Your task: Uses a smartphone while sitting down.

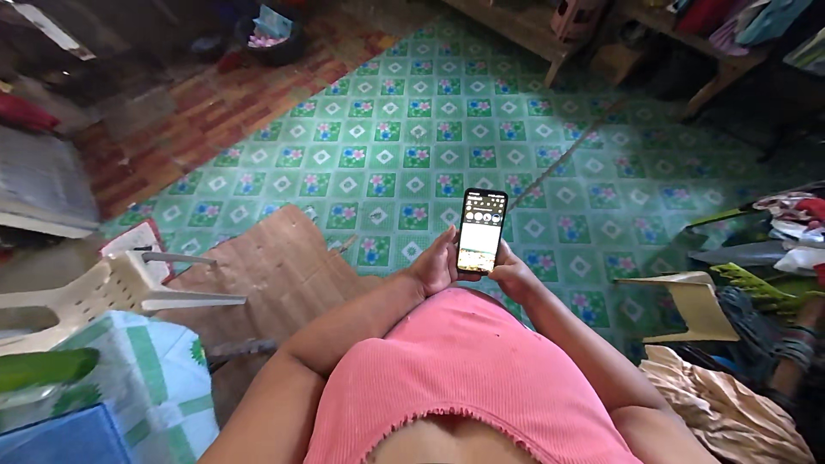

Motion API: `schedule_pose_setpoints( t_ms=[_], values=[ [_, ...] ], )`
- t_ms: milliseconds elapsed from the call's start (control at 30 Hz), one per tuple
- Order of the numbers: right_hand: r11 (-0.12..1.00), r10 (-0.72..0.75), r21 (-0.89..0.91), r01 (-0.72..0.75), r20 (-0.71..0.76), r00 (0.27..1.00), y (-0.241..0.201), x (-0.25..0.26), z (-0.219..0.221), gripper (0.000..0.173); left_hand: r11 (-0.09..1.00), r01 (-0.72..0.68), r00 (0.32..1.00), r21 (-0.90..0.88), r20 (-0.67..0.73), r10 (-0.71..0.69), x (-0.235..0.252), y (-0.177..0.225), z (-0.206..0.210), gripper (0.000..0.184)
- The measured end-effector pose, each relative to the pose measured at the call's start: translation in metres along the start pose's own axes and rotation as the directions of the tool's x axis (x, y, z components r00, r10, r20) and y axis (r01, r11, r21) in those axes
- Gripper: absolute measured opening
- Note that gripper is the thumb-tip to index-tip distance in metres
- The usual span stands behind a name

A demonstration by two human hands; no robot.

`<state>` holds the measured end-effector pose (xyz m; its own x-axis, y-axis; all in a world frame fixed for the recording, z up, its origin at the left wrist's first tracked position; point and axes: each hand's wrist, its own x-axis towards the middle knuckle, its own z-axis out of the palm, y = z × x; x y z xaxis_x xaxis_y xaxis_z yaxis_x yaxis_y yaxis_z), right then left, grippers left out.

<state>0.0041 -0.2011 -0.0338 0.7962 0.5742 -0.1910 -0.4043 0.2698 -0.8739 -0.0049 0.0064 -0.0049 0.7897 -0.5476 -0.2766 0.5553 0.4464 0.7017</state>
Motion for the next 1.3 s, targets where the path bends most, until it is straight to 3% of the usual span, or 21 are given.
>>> schedule_pose_setpoints(
  t_ms=[100,200,333,400,467,500,567,633,833,933,1033,1100,1167,1233,1300],
  values=[
    [1.0,0.001,0.006,-0.001,-0.004,1.0,0.0,-0.001,-0.002,0.087,1.0,0.001,1.0,0.017,-0.011,0.0,0.0,-0.001,0.001,0.069],
    [0.997,0.0,-0.077,-0.008,-0.111,0.994,-0.012,0.0,0.0,0.073,1.0,0.008,1.0,0.016,-0.016,-0.008,0.0,0.0,0.003,0.069],
    [0.923,-0.223,-0.363,0.126,-0.24,0.945,-0.031,0.003,0.005,0.076,1.0,0.024,1.0,0.015,-0.007,-0.024,0.0,-0.001,0.003,0.068],
    [0.72,-0.38,-0.683,0.119,-0.246,0.892,-0.043,0.002,0.007,0.075,0.999,0.029,1.0,0.025,-0.001,-0.029,0.0,-0.001,0.003,0.067],
    [0.378,-0.514,-0.919,0.112,-0.108,0.851,-0.054,0.0,0.008,0.063,0.998,0.043,0.999,0.049,-0.017,-0.042,0.0,0.001,0.005,0.067],
    [0.226,-0.566,-0.966,0.129,-0.022,0.824,-0.056,0.001,0.008,0.055,0.998,0.041,0.999,0.056,-0.025,-0.04,0.0,0.001,0.006,0.065],
    [0.05,-0.597,-0.989,0.139,0.082,0.798,-0.061,0.005,0.011,0.044,0.998,0.034,0.999,0.055,-0.017,-0.034,0.0,0.001,0.006,0.064],
    [-0.019,-0.591,-0.99,0.136,0.121,0.797,-0.062,0.009,0.013,0.041,0.998,0.034,0.999,0.049,-0.014,-0.034,0.0,0.0,0.005,0.063],
    [-0.059,-0.578,-0.99,0.127,0.137,0.804,-0.061,0.016,0.017,0.041,0.998,0.038,0.999,0.059,-0.009,-0.038,0.0,0.002,0.005,0.063],
    [-0.023,-0.592,-0.989,0.143,0.129,0.796,-0.062,0.017,0.017,0.044,0.998,0.024,1.0,0.057,0.019,-0.025,0.001,0.001,0.001,0.063],
    [0.094,-0.648,-0.98,0.176,0.074,0.758,-0.065,0.014,0.017,0.053,0.999,0.019,1.0,0.05,-0.011,-0.019,0.001,0.002,0.001,0.063],
    [0.28,-0.63,-0.946,0.163,-0.053,0.775,-0.069,0.011,0.016,0.06,0.998,0.021,0.999,0.06,-0.027,-0.019,0.001,0.002,0.002,0.064],
    [0.545,-0.576,-0.814,0.2,-0.191,0.795,-0.068,0.01,0.011,0.066,0.998,0.023,1.0,0.056,-0.01,-0.023,0.002,0.003,0.001,0.065],
    [0.806,-0.449,-0.537,0.25,-0.278,0.849,-0.062,0.009,0.006,0.071,0.999,0.021,1.0,0.042,0.004,-0.021,0.003,0.002,0.0,0.067],
    [0.932,-0.324,-0.253,0.259,-0.261,0.909,-0.052,0.01,-0.002,0.081,0.999,0.025,1.0,0.025,-0.006,-0.025,0.004,0.002,0.0,0.066]
  ],
)
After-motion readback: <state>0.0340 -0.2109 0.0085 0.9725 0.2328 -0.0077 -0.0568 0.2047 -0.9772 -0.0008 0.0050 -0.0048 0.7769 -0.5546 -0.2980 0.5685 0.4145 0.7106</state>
